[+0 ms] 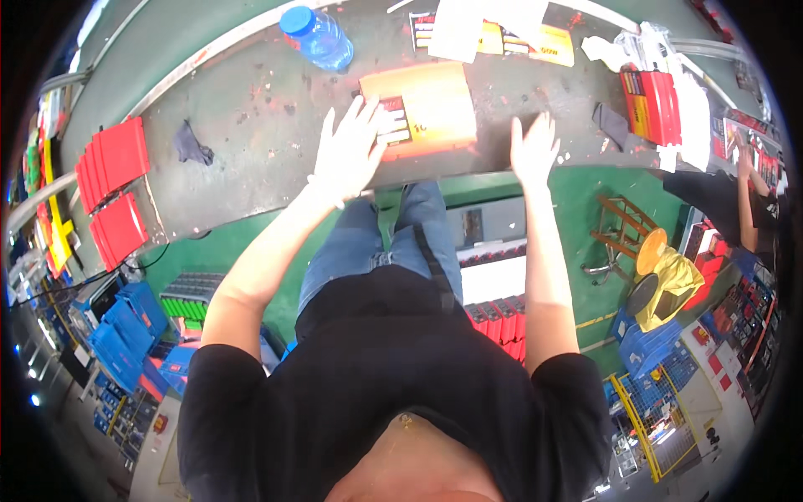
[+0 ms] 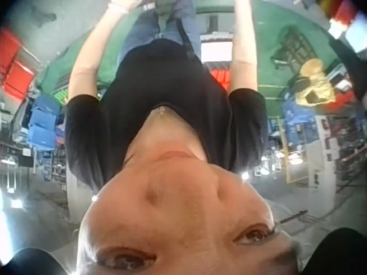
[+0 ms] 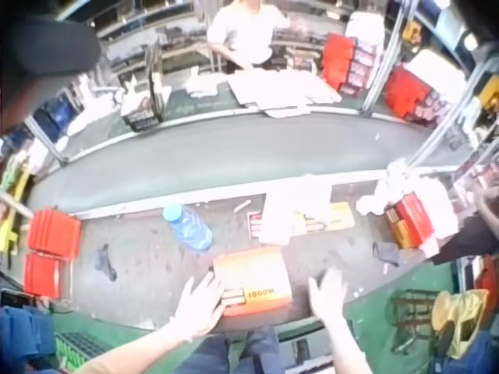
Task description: Applying stickers and cleaning the exterior cases of red power inverters on an assembly line.
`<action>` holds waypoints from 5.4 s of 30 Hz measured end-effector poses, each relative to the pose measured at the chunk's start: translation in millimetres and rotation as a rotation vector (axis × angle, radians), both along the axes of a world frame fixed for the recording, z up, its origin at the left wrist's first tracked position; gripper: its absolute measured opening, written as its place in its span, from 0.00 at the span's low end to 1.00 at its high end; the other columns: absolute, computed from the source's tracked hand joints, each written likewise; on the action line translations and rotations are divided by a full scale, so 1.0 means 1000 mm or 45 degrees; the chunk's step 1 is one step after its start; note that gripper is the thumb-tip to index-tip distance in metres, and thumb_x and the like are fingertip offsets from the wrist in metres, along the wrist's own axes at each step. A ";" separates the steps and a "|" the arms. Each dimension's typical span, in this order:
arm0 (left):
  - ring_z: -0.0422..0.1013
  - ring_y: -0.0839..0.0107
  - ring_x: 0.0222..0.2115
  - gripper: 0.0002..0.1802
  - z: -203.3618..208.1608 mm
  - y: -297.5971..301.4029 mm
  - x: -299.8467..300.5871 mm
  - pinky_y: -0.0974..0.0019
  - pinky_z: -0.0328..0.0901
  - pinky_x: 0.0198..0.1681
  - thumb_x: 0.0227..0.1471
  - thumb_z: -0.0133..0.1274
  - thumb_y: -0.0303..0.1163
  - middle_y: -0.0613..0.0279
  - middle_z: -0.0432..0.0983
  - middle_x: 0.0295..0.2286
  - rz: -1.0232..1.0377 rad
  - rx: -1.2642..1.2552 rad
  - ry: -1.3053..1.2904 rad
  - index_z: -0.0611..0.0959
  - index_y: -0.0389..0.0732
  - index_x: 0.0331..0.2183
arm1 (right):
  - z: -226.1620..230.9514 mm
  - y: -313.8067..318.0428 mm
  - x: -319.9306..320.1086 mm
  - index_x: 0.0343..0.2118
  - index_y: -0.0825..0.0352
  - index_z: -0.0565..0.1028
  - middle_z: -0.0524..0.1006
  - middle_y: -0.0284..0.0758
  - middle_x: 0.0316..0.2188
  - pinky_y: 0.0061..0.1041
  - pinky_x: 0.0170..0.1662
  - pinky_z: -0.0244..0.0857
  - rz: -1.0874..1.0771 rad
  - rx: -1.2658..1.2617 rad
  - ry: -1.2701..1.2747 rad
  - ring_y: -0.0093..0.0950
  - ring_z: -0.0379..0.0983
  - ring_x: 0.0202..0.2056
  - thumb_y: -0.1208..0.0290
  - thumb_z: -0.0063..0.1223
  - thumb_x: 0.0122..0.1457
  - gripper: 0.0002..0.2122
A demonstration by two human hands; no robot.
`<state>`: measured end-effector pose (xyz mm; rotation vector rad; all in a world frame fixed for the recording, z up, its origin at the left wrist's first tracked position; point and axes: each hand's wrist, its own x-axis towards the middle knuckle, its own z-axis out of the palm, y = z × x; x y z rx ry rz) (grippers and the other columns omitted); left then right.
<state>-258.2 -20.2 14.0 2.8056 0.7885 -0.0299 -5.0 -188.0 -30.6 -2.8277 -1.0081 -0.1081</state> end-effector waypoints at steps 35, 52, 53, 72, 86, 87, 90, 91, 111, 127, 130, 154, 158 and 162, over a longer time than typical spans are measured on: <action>0.39 0.63 0.64 0.50 -0.025 -0.031 0.017 0.40 0.40 0.61 0.45 0.54 0.57 0.58 0.42 0.63 0.272 -0.053 -0.121 0.57 0.40 0.61 | -0.015 0.039 -0.060 0.31 0.68 0.80 0.78 0.41 0.30 0.31 0.37 0.67 -0.394 0.866 0.946 0.33 0.75 0.31 0.66 0.50 0.59 0.11; 0.53 0.46 0.58 0.37 -0.043 -0.031 -0.009 0.49 0.48 0.60 0.53 0.50 0.44 0.39 0.52 0.58 1.130 -0.285 -0.676 0.60 0.36 0.59 | -0.010 0.030 -0.050 0.35 0.67 0.76 0.75 0.40 0.35 0.30 0.42 0.65 -0.015 0.839 0.536 0.35 0.71 0.40 0.72 0.48 0.58 0.07; 0.54 0.45 0.58 0.40 -0.046 -0.031 -0.004 0.50 0.49 0.59 0.50 0.53 0.45 0.36 0.53 0.57 1.078 -0.183 -0.714 0.60 0.33 0.58 | -0.004 0.036 -0.055 0.36 0.67 0.76 0.74 0.41 0.36 0.32 0.44 0.64 0.213 0.849 0.436 0.37 0.70 0.41 0.72 0.49 0.58 0.07; 0.55 0.55 0.58 0.35 -0.013 -0.060 0.085 0.50 0.46 0.60 0.48 0.52 0.38 0.51 0.56 0.59 0.557 -0.046 -0.376 0.64 0.37 0.57 | 0.012 0.066 -0.029 0.58 0.66 0.62 0.56 0.38 0.62 0.47 0.62 0.42 1.061 0.119 0.332 0.35 0.48 0.64 0.68 0.45 0.57 0.24; 0.46 0.50 0.62 0.37 0.016 -0.059 -0.036 0.39 0.44 0.58 0.45 0.55 0.52 0.46 0.48 0.61 0.938 0.047 0.222 0.72 0.35 0.50 | 0.007 0.068 -0.026 0.59 0.65 0.61 0.56 0.34 0.63 0.47 0.62 0.43 1.054 0.152 0.395 0.33 0.47 0.64 0.66 0.47 0.56 0.26; 0.52 0.49 0.58 0.37 0.016 -0.059 -0.030 0.44 0.49 0.57 0.43 0.58 0.49 0.44 0.55 0.57 0.841 0.166 0.039 0.71 0.34 0.50 | 0.007 0.067 -0.026 0.59 0.65 0.61 0.56 0.34 0.63 0.47 0.62 0.43 1.056 0.161 0.396 0.33 0.47 0.64 0.66 0.47 0.56 0.26; 0.64 0.49 0.47 0.41 -0.004 -0.049 0.025 0.53 0.60 0.49 0.38 0.63 0.51 0.47 0.66 0.46 1.044 0.189 -0.404 0.71 0.35 0.49 | 0.007 0.068 -0.026 0.59 0.65 0.60 0.56 0.34 0.63 0.47 0.62 0.43 1.052 0.181 0.391 0.34 0.47 0.64 0.67 0.47 0.56 0.27; 0.66 0.51 0.45 0.41 -0.012 -0.046 0.042 0.56 0.63 0.47 0.38 0.64 0.50 0.48 0.67 0.44 1.172 0.030 -0.403 0.70 0.36 0.49 | 0.007 0.068 -0.026 0.60 0.64 0.59 0.55 0.34 0.63 0.48 0.62 0.43 1.026 0.105 0.398 0.35 0.47 0.64 0.67 0.47 0.57 0.27; 0.71 0.64 0.33 0.33 -0.042 -0.041 0.039 0.66 0.66 0.36 0.44 0.61 0.37 0.55 0.69 0.34 1.103 -0.483 -0.739 0.72 0.36 0.52 | 0.008 0.068 -0.025 0.58 0.65 0.61 0.57 0.35 0.62 0.48 0.62 0.42 1.031 0.213 0.495 0.35 0.48 0.64 0.68 0.48 0.55 0.26; 0.68 0.79 0.19 0.20 -0.053 -0.003 0.030 0.75 0.64 0.24 0.57 0.50 0.42 0.65 0.75 0.21 1.171 -0.534 -0.843 0.81 0.35 0.41 | 0.006 0.066 -0.025 0.59 0.63 0.60 0.56 0.33 0.62 0.51 0.63 0.39 1.015 0.176 0.465 0.34 0.47 0.64 0.67 0.47 0.56 0.26; 0.67 0.81 0.19 0.21 -0.053 -0.008 0.023 0.75 0.64 0.23 0.60 0.45 0.44 0.67 0.73 0.20 1.601 -1.251 -0.961 0.80 0.36 0.42 | 0.010 0.069 -0.025 0.59 0.63 0.60 0.56 0.34 0.63 0.51 0.63 0.39 1.003 0.062 0.441 0.34 0.47 0.65 0.67 0.47 0.57 0.26; 0.68 0.73 0.25 0.40 -0.054 -0.015 0.035 0.68 0.66 0.31 0.37 0.65 0.51 0.66 0.71 0.29 1.326 -0.432 -0.709 0.73 0.43 0.50 | 0.045 0.017 -0.072 0.58 0.67 0.60 0.61 0.40 0.58 0.50 0.63 0.37 1.115 -0.039 0.468 0.40 0.50 0.62 0.57 0.55 0.53 0.32; 0.69 0.72 0.26 0.41 -0.056 -0.014 0.033 0.67 0.66 0.31 0.37 0.65 0.52 0.65 0.71 0.29 1.293 -0.336 -0.725 0.73 0.42 0.50 | 0.041 0.026 -0.094 0.58 0.66 0.61 0.62 0.38 0.58 0.48 0.63 0.39 1.246 -0.138 0.444 0.38 0.51 0.61 0.55 0.56 0.52 0.33; 0.69 0.71 0.27 0.40 -0.057 -0.011 0.031 0.67 0.66 0.32 0.37 0.65 0.52 0.64 0.72 0.29 1.234 -0.304 -0.705 0.73 0.41 0.50 | 0.034 -0.009 -0.055 0.57 0.62 0.63 0.64 0.37 0.57 0.50 0.61 0.44 0.971 -0.128 0.236 0.39 0.54 0.60 0.57 0.55 0.52 0.30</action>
